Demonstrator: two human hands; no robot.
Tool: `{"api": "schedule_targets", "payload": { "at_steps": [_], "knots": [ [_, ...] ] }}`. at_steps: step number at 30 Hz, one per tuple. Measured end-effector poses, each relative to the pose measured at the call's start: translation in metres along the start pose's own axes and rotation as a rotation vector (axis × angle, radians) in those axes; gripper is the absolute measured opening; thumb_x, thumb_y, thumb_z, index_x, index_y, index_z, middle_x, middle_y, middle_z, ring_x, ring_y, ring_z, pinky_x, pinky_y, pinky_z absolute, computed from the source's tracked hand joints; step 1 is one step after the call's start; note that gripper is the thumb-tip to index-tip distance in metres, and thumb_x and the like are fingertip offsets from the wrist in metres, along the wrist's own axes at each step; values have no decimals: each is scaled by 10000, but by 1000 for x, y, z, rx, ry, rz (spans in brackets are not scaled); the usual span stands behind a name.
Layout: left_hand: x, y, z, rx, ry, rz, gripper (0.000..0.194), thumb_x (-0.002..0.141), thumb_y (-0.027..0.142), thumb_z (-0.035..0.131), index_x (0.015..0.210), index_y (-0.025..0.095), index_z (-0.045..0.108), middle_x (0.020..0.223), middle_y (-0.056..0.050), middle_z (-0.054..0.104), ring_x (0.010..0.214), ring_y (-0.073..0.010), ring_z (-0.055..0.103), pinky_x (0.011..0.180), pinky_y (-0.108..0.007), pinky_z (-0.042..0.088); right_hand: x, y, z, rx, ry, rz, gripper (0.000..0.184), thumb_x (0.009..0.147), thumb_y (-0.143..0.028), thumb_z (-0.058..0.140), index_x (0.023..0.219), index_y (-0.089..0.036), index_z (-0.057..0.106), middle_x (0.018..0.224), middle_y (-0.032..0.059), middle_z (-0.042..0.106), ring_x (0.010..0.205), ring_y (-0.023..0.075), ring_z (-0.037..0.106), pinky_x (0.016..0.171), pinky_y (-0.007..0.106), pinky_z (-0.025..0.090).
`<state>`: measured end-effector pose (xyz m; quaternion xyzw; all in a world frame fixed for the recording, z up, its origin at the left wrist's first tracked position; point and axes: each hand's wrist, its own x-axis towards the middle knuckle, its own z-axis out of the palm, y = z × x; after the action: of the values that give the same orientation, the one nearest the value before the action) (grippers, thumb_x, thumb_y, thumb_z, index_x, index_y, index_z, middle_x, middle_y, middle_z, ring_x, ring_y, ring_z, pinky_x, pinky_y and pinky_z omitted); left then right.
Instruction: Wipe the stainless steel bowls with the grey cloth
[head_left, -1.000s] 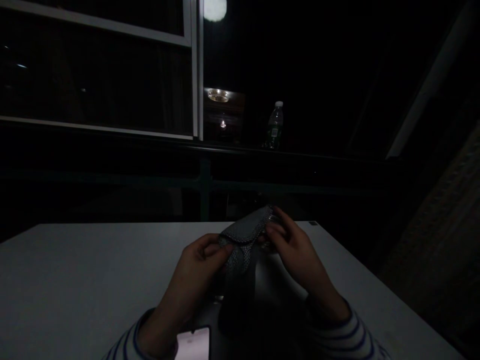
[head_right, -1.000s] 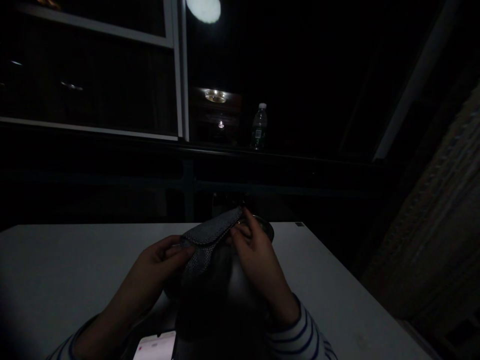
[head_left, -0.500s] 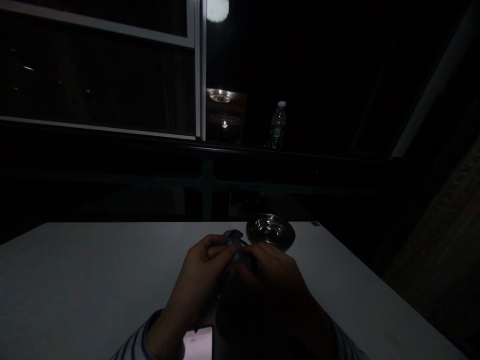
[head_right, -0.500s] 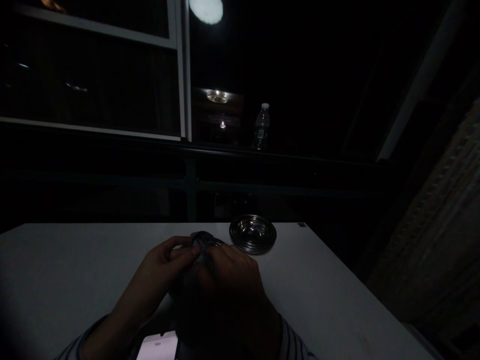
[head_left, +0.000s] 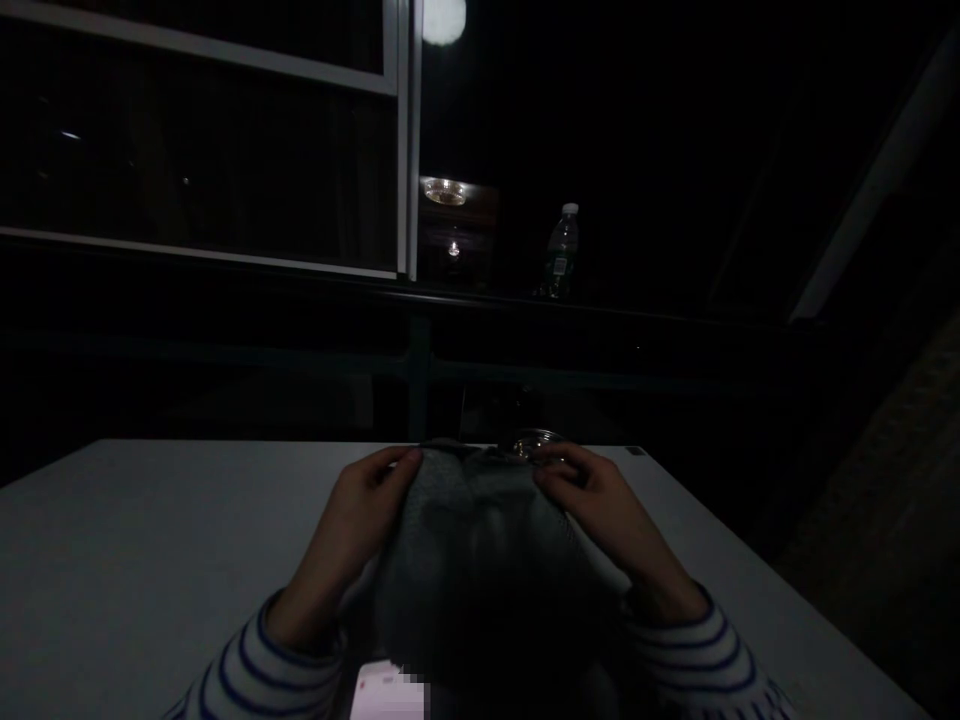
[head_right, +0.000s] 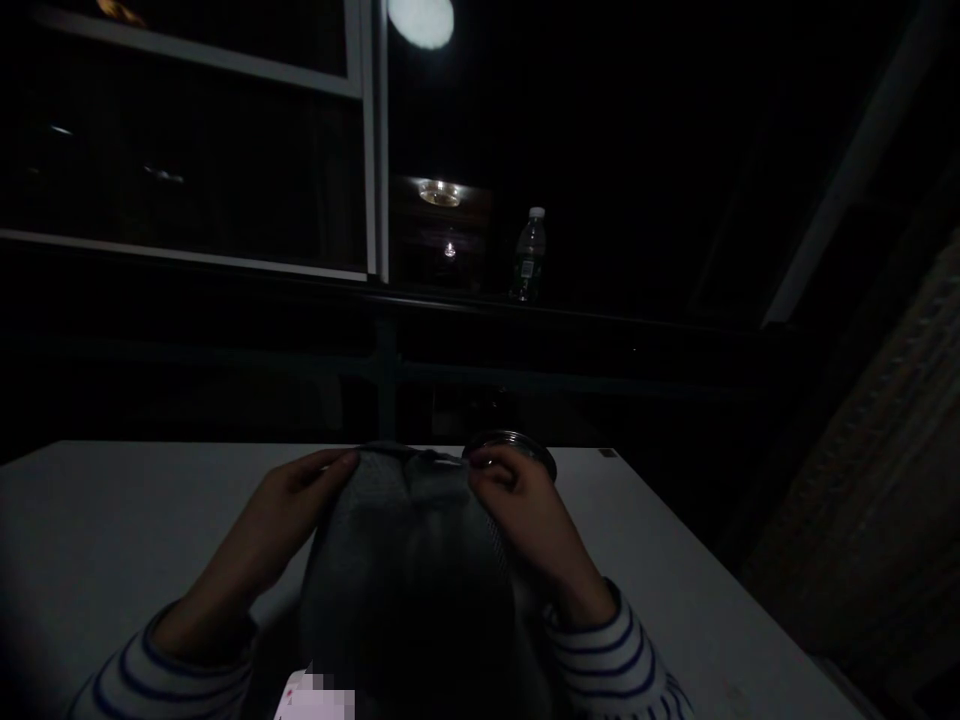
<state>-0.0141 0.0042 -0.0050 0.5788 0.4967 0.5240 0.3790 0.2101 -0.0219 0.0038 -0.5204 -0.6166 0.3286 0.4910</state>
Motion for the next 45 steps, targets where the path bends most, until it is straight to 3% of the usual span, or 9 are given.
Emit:
{"api": "schedule_targets", "payload": {
  "at_steps": [7, 11, 13, 16, 22, 28, 33, 40, 45],
  "knots": [
    [9, 0, -14, -178, 120, -163, 428, 640, 408, 683, 976, 154, 604, 683, -31, 687, 667, -173, 635, 562, -236, 463, 2, 3, -14, 144, 134, -14, 418, 703, -323, 626, 1101, -214, 560, 731, -19, 639, 676, 122, 573, 613, 235, 420],
    [10, 4, -21, -336, 23, -204, 400, 627, 293, 715, 980, 146, 598, 741, -32, 694, 685, -135, 631, 605, -210, 466, 6, 6, -18, 80, 185, -29, 253, 706, -352, 609, 894, -201, 684, 936, 42, 675, 882, 179, 597, 776, 296, 438],
    [11, 4, -25, -357, -56, -200, 382, 629, 255, 712, 978, 134, 615, 815, -50, 702, 759, -139, 636, 684, -220, 474, 7, 9, -21, 70, 164, -17, 268, 709, -343, 612, 923, -199, 685, 988, 50, 671, 936, 193, 591, 835, 324, 429],
    [11, 3, -30, -258, -108, -137, 402, 622, 278, 713, 986, 125, 639, 930, -81, 699, 912, -189, 622, 834, -280, 451, 9, 13, -26, 55, 98, -1, 361, 705, -300, 631, 1047, -186, 640, 1054, 61, 654, 971, 206, 589, 868, 352, 428],
    [14, 6, -37, 87, 101, 3, 349, 574, 372, 711, 852, 162, 693, 944, -77, 707, 949, -260, 606, 898, -366, 418, 12, 17, -36, -114, 127, -37, 328, 733, -295, 600, 1025, -155, 646, 1037, 71, 661, 971, 206, 596, 878, 347, 428],
    [14, 9, -41, 182, 52, 39, 264, 627, 398, 645, 766, 178, 695, 797, -53, 709, 801, -234, 614, 789, -342, 443, 13, 18, -42, -190, 105, -39, 268, 738, -366, 578, 875, -156, 671, 877, 58, 677, 847, 200, 609, 796, 333, 440],
    [15, 6, -41, 151, 28, 43, 246, 640, 392, 636, 739, 169, 666, 771, -42, 677, 793, -203, 586, 779, -308, 420, 14, 19, -43, -197, 83, -109, 248, 749, -380, 560, 822, -160, 650, 904, 47, 650, 889, 183, 580, 813, 304, 415],
    [13, -1, -34, -29, -27, -107, 277, 686, 422, 589, 779, 161, 595, 688, -13, 611, 655, -162, 561, 578, -268, 427, 17, 24, -30, -59, 111, -23, 304, 751, -423, 549, 843, -139, 603, 743, 15, 612, 682, 140, 549, 603, 245, 408],
    [8, 0, -19, -71, -31, -129, 288, 684, 421, 594, 782, 150, 586, 666, -11, 594, 631, -153, 550, 568, -260, 417, 13, 17, -12, -54, 149, -18, 312, 756, -431, 531, 861, -144, 593, 691, 8, 600, 626, 137, 542, 543, 238, 395]
  ]
}}
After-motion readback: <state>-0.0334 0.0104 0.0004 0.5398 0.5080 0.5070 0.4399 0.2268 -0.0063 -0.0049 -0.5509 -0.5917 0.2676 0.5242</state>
